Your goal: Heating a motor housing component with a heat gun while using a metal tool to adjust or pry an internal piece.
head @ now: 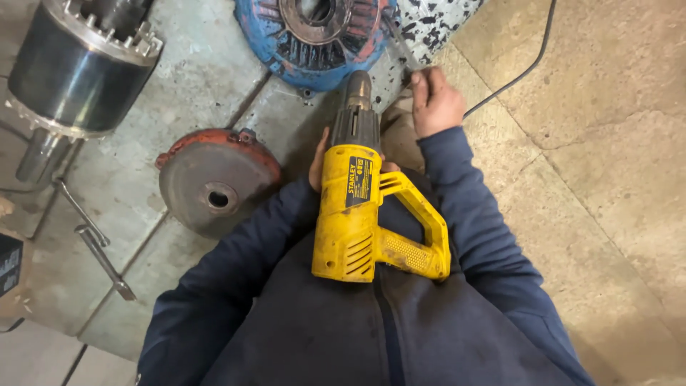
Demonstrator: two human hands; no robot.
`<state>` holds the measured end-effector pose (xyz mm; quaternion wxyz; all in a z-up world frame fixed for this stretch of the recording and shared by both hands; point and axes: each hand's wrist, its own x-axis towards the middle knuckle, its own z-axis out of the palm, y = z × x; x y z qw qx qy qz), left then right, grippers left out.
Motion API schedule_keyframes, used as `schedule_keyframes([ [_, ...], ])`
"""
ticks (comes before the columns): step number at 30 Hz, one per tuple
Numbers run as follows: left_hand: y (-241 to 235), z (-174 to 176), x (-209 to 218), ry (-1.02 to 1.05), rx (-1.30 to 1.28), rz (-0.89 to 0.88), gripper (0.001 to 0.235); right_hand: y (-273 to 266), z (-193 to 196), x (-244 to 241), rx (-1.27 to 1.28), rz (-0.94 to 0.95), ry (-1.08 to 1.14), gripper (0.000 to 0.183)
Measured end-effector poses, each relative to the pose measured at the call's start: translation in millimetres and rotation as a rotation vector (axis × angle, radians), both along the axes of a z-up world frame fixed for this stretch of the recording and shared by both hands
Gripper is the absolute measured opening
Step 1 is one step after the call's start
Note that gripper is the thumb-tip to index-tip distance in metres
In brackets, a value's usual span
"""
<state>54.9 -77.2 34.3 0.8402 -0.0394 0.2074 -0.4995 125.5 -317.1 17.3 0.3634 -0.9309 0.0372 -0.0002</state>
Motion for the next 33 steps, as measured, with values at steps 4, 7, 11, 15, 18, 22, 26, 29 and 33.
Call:
schedule_keyframes([
  [4,2,-13,2,0.016,0.132,-0.053,0.122,6,0,-20,0.118,0.103,-0.077,0.016],
  [7,8,-41,-13,-0.095,0.162,0.002,0.118,9,-15,-18,0.058,0.030,0.072,0.018],
  [11,5,-14,4,-0.021,0.060,-0.039,0.120,16,-7,-10,0.129,0.012,-0.016,0.015],
  [15,5,-9,5,-0.031,0.081,-0.033,0.120,16,-9,-12,0.143,0.035,-0.043,0.016],
  [18,5,-1,9,-0.009,0.027,-0.017,0.119,5,-15,5,0.082,-0.023,0.017,0.016],
  [22,11,-8,5,0.003,0.083,-0.012,0.120,8,-5,-9,0.077,0.071,-0.062,0.017],
  [26,10,-24,5,-0.059,0.092,-0.027,0.120,3,-10,2,0.101,-0.002,-0.078,0.017],
  [29,14,-42,-2,-0.055,0.275,-0.014,0.116,1,-9,0,0.032,-0.011,-0.016,0.019],
  [33,8,-44,-2,0.081,0.102,-0.019,0.121,4,-6,-1,0.025,0.078,-0.023,0.020],
])
